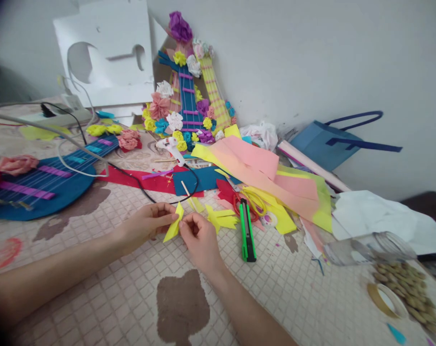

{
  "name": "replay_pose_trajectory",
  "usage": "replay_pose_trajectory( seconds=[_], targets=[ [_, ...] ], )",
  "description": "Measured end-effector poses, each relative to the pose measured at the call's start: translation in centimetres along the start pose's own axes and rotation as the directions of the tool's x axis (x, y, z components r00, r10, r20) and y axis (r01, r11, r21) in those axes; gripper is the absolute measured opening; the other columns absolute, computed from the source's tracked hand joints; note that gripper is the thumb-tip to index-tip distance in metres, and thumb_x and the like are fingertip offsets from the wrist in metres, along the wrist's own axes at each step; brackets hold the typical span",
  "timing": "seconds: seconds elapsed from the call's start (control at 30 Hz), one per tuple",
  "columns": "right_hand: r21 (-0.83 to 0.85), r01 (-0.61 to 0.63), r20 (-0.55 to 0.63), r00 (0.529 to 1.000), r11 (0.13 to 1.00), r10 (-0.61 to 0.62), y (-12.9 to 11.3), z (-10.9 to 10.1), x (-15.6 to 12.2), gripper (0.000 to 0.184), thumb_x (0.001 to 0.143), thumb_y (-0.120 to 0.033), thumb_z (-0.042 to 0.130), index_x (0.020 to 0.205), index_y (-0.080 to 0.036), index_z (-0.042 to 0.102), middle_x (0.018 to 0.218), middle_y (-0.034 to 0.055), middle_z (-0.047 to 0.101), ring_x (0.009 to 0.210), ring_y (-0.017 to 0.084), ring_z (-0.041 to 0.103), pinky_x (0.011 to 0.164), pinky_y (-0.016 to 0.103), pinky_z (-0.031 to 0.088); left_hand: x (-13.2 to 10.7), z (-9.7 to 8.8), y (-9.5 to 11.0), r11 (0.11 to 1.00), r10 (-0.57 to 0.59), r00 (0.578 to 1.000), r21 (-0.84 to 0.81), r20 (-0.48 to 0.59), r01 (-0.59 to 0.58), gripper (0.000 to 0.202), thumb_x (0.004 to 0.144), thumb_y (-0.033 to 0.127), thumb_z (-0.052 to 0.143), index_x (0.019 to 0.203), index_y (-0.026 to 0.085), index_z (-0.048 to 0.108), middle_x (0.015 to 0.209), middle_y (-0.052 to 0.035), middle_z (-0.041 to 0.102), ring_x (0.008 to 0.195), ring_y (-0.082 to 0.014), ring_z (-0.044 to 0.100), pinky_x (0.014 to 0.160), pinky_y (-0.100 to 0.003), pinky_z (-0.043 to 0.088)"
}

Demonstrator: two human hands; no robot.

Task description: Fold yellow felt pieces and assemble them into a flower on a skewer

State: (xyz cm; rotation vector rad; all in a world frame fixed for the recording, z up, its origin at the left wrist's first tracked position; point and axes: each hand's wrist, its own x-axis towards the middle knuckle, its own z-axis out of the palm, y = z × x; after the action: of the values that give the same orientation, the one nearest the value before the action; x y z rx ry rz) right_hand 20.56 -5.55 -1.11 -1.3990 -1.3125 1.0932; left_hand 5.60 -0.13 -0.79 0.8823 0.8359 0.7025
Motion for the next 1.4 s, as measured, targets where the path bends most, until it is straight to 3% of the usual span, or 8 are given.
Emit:
replay_pose_trajectory(
  seconds=[0.1, 0.2, 0.33, 0.43, 0.83, 1.03, 1.23, 1.4],
  targets=[
    [0.002, 0.034, -0.057, 0.998, 0.999, -0.033, 0.2, 0.2, -0.2, 0.017, 0.085, -0.035, 0.054, 0.094, -0.021, 0.056, 0.067, -0.0033, 0.051, 0.048, 0.009, 0.043, 0.045, 0.023, 0.036, 0.0, 0.0, 0.1, 1.0, 0.014, 1.0, -0.012, -0.018, -0.014, 0.026, 0.069, 0.029, 0.077, 0.079, 0.015, 0.057, 0.07, 0.0005, 0.063, 0.061, -0.0101, 0.06, 0.06, -0.021, 0.048],
    [-0.103, 0.16, -0.072, 0.983, 0.982, -0.168, 0.3, 0.5, -0.5, 0.035, 0.089, -0.031, 0.049, 0.123, -0.024, 0.05, 0.091, 0.0034, 0.058, 0.062, 0.013, 0.052, 0.055, 0.026, 0.045, -0.1, 0.2, 0.4, 0.998, 0.033, 0.997, -0.044, -0.067, -0.036, 0.025, 0.071, 0.027, 0.075, 0.079, 0.015, 0.055, 0.069, 0.0007, 0.064, 0.06, -0.0106, 0.061, 0.058, -0.021, 0.048],
    [-0.335, 0.327, 0.012, 0.939, 0.884, -0.343, 0.2, 1.2, -1.0, 0.042, 0.089, -0.025, 0.047, 0.131, -0.026, 0.05, 0.111, 0.01, 0.058, 0.1, 0.023, 0.054, 0.085, 0.038, 0.046, -0.3, 0.4, 0.8, 0.994, 0.059, 0.995, -0.085, -0.078, -0.065, 0.024, 0.071, 0.025, 0.076, 0.077, 0.015, 0.054, 0.064, 0.0034, 0.061, 0.055, -0.0088, 0.058, 0.053, -0.018, 0.046],
    [-0.385, 0.329, 0.041, 0.939, 0.862, -0.34, 0.2, 1.4, -1.1, 0.049, 0.09, -0.026, 0.047, 0.139, -0.026, 0.041, 0.117, 0.0114, 0.055, 0.099, 0.024, 0.055, 0.083, 0.04, 0.047, -0.2, 0.4, 0.8, 0.986, 0.067, 0.994, -0.146, -0.088, -0.079, 0.026, 0.068, 0.023, 0.077, 0.075, 0.015, 0.054, 0.065, 0.0032, 0.062, 0.057, -0.0085, 0.059, 0.056, -0.019, 0.047],
    [-0.355, 0.333, -0.018, 0.932, 0.874, -0.362, 0.3, 1.5, -0.8, 0.039, 0.087, -0.025, 0.052, 0.126, -0.021, 0.053, 0.097, 0.0078, 0.06, 0.07, 0.016, 0.056, 0.061, 0.03, 0.049, 0.0, 0.2, 0.6, 0.955, 0.087, 0.986, -0.27, -0.146, -0.124, 0.025, 0.068, 0.019, 0.077, 0.075, 0.014, 0.053, 0.071, 0.0006, 0.066, 0.062, -0.0105, 0.063, 0.062, -0.021, 0.05],
    [-0.382, 0.402, -0.071, 0.885, 0.832, -0.46, 0.7, 1.4, -0.3, 0.033, 0.086, -0.014, 0.047, 0.114, -0.02, 0.062, 0.086, 0.0052, 0.064, 0.073, 0.015, 0.059, 0.065, 0.029, 0.05, 0.1, 0.3, 0.4, 0.953, 0.097, 0.984, -0.273, -0.149, -0.135, 0.02, 0.069, 0.016, 0.075, 0.073, 0.012, 0.056, 0.072, -0.0011, 0.065, 0.065, -0.0106, 0.062, 0.065, -0.023, 0.052],
    [-0.353, 0.377, -0.063, 0.903, 0.856, -0.424, 0.3, 1.2, -0.2, 0.036, 0.086, -0.024, 0.053, 0.122, -0.017, 0.057, 0.098, 0.0091, 0.065, 0.077, 0.016, 0.061, 0.064, 0.028, 0.052, 0.0, 0.3, 0.5, 0.961, 0.08, 0.986, -0.25, -0.149, -0.116, 0.02, 0.069, 0.019, 0.076, 0.072, 0.013, 0.056, 0.071, -0.0004, 0.065, 0.063, -0.0105, 0.062, 0.062, -0.022, 0.051],
    [-0.401, 0.396, -0.064, 0.887, 0.826, -0.456, 0.8, 1.4, 0.0, 0.035, 0.086, -0.017, 0.049, 0.119, -0.015, 0.061, 0.1, 0.0108, 0.068, 0.081, 0.017, 0.063, 0.071, 0.03, 0.052, 0.0, 0.2, 0.3, 0.963, 0.089, 0.991, -0.244, -0.104, -0.112, 0.022, 0.068, 0.022, 0.077, 0.073, 0.013, 0.058, 0.074, -0.0015, 0.065, 0.068, -0.0113, 0.063, 0.067, -0.023, 0.052]
  ],
)
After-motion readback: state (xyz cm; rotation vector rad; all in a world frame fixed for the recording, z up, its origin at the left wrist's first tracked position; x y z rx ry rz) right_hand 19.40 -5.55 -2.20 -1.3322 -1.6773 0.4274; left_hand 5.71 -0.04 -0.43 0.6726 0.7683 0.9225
